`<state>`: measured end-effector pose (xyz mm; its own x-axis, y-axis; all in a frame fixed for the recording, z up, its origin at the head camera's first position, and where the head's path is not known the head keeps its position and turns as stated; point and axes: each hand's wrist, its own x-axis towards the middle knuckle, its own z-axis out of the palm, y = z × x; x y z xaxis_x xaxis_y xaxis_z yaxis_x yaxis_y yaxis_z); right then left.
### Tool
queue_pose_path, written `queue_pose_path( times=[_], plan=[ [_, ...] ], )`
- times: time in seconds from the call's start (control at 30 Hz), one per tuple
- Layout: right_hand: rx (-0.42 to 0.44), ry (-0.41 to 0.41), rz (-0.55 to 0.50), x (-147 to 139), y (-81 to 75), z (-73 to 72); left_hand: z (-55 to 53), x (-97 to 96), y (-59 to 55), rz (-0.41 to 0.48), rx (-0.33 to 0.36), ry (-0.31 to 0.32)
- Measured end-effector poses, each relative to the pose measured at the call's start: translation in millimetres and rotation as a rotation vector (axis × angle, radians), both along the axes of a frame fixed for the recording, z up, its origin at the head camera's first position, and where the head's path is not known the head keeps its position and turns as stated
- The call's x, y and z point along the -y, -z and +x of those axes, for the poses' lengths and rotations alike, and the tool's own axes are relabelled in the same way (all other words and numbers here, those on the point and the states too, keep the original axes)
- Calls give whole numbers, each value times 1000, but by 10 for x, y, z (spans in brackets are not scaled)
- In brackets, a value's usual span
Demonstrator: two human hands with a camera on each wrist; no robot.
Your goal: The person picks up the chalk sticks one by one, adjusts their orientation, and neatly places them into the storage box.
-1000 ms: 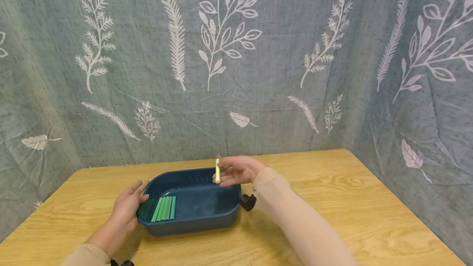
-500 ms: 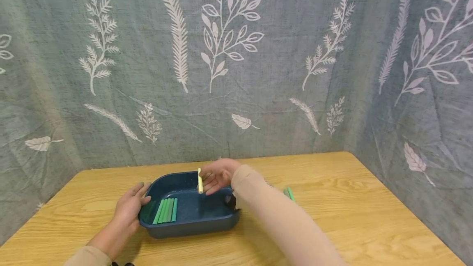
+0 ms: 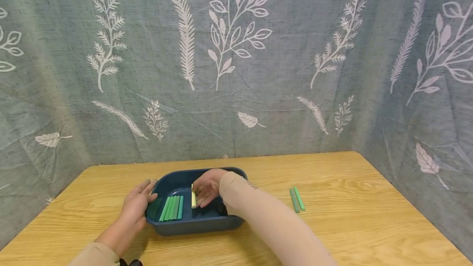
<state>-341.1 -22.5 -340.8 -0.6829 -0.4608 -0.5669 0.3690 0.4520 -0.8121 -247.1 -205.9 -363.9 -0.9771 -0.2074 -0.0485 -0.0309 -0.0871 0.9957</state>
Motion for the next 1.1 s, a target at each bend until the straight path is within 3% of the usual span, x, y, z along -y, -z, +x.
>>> queue_pose_path(
  times=[0.27,0.67,1.1],
  plan=[
    [16,-44,59,57,48,38,6,-18,1,-1,2,2],
    [-4,-64,65,112,86,58,-4,-18,-1,-16,4,-6],
    [22,-70,38,83,7,53,1,-10,-2,-14,9,-5]
  ],
)
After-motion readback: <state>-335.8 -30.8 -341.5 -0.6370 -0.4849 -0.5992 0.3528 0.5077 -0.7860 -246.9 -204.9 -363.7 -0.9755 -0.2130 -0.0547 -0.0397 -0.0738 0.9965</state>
